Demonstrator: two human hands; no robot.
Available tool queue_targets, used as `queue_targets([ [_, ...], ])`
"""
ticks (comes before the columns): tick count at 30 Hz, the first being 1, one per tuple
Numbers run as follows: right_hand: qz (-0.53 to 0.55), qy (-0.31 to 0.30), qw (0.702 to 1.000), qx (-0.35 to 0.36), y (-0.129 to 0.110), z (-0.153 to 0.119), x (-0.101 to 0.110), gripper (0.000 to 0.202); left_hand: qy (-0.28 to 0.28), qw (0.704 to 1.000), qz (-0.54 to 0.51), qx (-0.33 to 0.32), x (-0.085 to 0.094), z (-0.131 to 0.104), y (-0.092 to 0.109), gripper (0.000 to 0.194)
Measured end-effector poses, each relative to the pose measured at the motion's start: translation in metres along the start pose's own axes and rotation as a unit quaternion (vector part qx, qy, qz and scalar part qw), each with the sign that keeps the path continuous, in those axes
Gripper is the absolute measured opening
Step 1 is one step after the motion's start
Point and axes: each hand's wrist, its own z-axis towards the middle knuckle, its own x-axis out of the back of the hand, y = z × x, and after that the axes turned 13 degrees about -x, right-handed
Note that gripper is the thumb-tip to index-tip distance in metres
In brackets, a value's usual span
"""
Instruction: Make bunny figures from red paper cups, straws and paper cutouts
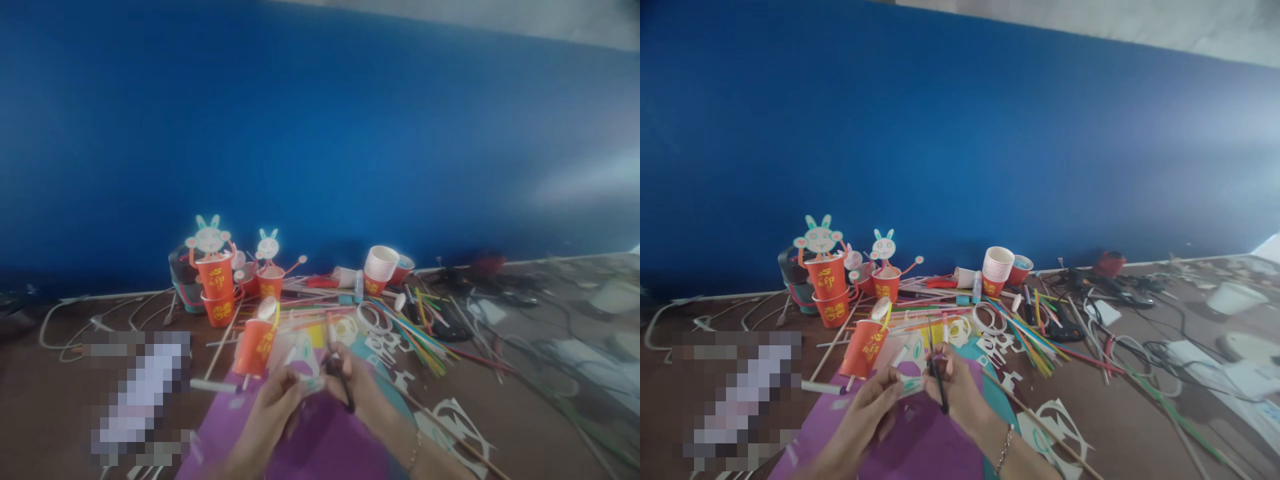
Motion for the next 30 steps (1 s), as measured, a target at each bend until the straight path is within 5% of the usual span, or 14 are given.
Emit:
queue_targets([
  [6, 0.034, 0.082, 0.996, 0.015, -0.01, -0.003, -0.015, 0.043, 0.068, 0.997, -0.027, 0.023, -0.012, -0.003, 0.008, 0.041],
  [11, 0.068, 0.041, 0.997, 0.006, -0.018, -0.002, -0.023, 0.046, 0.12, 0.989, -0.079, 0.022, -0.02, 0.0, 0.017, 0.039],
  [16, 0.003, -0.008, 1.0, -0.009, -0.028, -0.007, -0.019, 0.042, 0.174, 0.978, -0.099, -0.05, -0.02, 0.016, 0.031, 0.027],
  [22, -0.04, -0.134, 0.99, -0.03, -0.013, -0.014, -0.015, 0.05, 0.152, 0.982, -0.089, -0.069, -0.017, 0.029, 0.036, 0.022],
  [30, -0.06, -0.104, 0.993, -0.012, -0.006, -0.012, -0.012, 0.058, 0.103, 0.985, -0.138, 0.02, -0.029, 0.023, 0.039, 0.033],
])
